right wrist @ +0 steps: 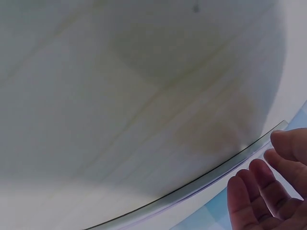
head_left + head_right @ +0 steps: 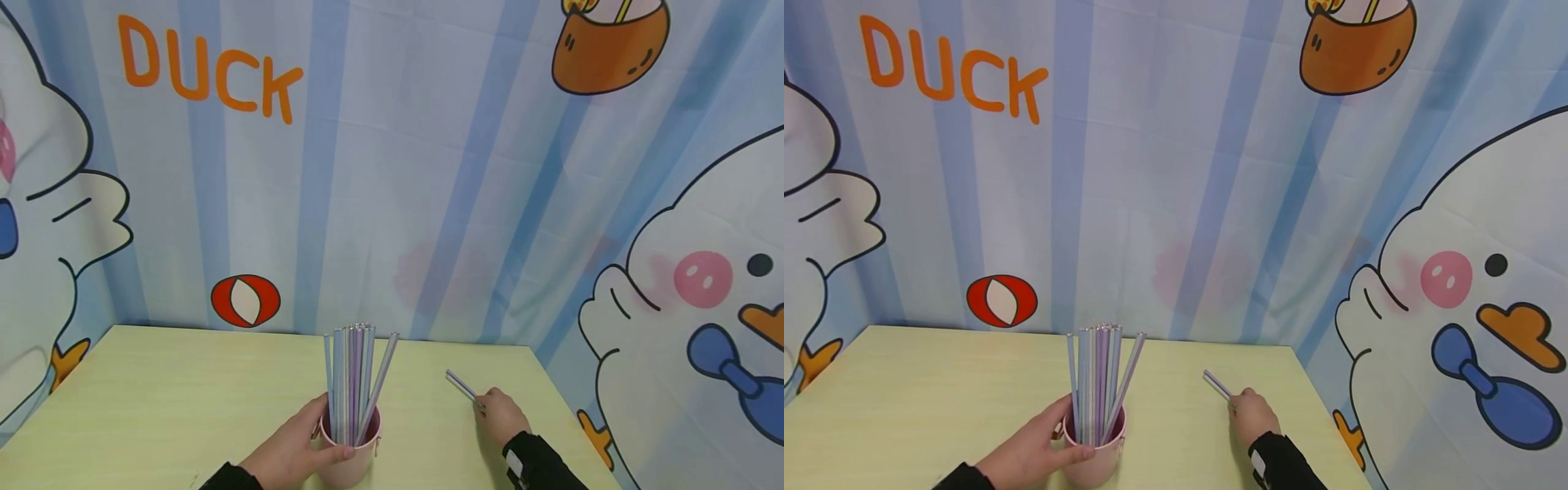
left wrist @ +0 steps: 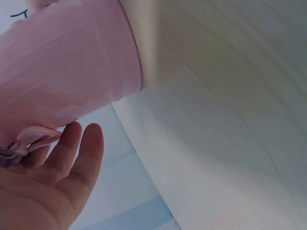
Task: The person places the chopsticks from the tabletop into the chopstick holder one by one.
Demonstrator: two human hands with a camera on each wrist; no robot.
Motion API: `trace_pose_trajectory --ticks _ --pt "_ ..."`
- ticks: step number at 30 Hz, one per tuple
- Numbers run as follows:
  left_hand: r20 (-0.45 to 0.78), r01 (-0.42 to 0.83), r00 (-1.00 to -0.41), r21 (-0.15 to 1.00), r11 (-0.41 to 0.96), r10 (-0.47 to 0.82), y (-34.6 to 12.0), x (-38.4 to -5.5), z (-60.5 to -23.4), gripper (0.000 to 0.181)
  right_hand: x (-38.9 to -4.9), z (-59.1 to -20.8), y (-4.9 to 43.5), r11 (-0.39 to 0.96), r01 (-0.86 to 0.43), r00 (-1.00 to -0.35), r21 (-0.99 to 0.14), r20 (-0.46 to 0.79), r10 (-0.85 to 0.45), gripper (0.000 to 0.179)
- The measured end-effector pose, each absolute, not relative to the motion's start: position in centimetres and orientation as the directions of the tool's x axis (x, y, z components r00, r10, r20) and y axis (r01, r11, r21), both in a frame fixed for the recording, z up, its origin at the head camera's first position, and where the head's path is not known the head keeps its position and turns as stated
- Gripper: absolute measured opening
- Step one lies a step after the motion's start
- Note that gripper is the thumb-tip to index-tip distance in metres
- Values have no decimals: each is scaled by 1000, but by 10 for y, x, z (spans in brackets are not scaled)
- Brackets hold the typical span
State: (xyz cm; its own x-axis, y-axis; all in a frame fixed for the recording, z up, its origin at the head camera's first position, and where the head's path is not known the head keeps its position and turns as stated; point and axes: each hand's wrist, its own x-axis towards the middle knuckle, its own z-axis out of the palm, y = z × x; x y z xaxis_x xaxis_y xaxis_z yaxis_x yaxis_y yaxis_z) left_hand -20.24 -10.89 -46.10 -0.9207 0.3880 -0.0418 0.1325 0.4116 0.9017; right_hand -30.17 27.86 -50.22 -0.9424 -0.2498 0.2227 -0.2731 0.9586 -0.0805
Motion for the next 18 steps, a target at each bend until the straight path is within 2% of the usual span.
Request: trace_pose_trajectory --ticks 10,18 --pt "-28 153 -918 896 417 396 -109 -201 -461 99 -300 -501 277 964 -266 -947 -20 194 -257 15" --pt "-32 145 -921 896 419 388 -109 -201 -461 100 -301 -501 277 961 -276 -946 -19 184 -268 16"
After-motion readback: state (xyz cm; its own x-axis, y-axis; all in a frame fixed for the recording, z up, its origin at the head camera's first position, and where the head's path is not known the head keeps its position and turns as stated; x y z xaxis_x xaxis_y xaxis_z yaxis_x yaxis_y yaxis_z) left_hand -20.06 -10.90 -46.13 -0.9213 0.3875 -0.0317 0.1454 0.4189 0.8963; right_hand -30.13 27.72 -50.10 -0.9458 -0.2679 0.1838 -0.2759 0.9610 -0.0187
